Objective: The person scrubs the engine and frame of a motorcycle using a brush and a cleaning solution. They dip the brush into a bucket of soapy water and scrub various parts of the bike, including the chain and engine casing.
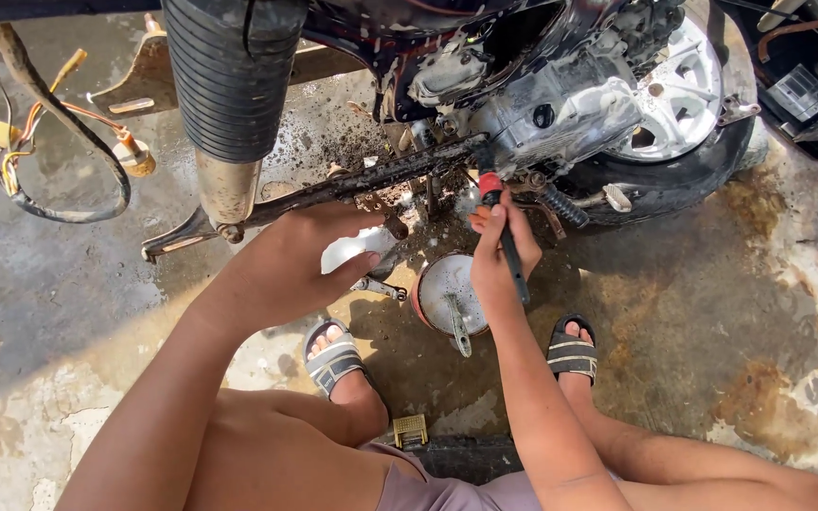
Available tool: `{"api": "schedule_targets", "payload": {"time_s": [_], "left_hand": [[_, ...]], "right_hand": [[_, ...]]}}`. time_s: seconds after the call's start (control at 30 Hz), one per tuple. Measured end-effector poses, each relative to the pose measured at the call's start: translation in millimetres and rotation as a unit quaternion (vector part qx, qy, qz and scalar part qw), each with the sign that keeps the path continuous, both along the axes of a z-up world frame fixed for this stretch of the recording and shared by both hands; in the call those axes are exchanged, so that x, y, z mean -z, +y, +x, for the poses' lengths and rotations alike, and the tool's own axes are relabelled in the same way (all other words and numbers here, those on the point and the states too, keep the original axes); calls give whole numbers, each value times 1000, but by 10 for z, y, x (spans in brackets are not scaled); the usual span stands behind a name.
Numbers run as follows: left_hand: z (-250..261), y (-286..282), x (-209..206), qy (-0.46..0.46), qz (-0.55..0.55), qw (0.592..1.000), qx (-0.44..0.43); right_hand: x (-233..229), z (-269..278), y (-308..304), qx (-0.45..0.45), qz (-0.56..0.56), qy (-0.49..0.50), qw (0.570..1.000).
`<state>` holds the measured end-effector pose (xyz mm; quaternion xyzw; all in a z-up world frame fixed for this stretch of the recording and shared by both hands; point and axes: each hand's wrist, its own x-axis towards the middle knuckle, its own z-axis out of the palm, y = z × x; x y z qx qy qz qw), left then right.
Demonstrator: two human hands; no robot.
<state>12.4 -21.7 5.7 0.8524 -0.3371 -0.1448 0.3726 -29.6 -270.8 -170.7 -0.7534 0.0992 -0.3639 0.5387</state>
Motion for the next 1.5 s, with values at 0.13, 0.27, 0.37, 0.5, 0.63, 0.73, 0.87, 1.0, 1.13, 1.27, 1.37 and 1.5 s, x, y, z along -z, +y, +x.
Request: {"api": "schedule_targets", "payload": {"time_s": [0.13, 0.27, 0.37, 0.5, 0.63, 0.73, 0.87, 1.0, 1.13, 1.27, 1.37, 1.5], "left_hand": [[-26, -11, -35, 0, -4, 1000, -4], [-41, -3, -34, -15, -9, 1000, 10], [-71, 6, -52, -22, -14, 1000, 12], [-93, 23, -110, -20, -23, 999, 20], [-67, 67, -91, -26, -22, 999, 16], [-117, 68, -77, -17, -26, 999, 28], [-128, 109, -98, -19, -28, 999, 16], [-122, 175, -92, -18, -37, 999, 9], [-124, 224, -37, -15, -35, 999, 6], [-85, 180, 31, -15, -35, 999, 4], [-134, 174, 20, -15, -24, 1000, 11], [-127, 139, -27, -8, -32, 999, 18]], "right_hand": [[230, 114, -151, 34, -32, -45, 998], [175, 147, -200, 2, -64, -33, 997], [203, 186, -289, 9, -91, -33, 995], [23, 47, -122, -2, -95, -18, 995], [220, 133, -159, 19, -102, -46, 994], [266, -6, -72, -21, -84, -47, 995], [237, 23, 37, 15, -92, -56, 994], [191, 89, -84, -36, -121, -28, 992], [124, 4, -220, 15, -154, -58, 986], [-25, 127, -215, -7, -189, -61, 980], [-56, 186, -314, -23, -248, -20, 968], [-225, 165, -287, -52, -232, 4, 971]]}}
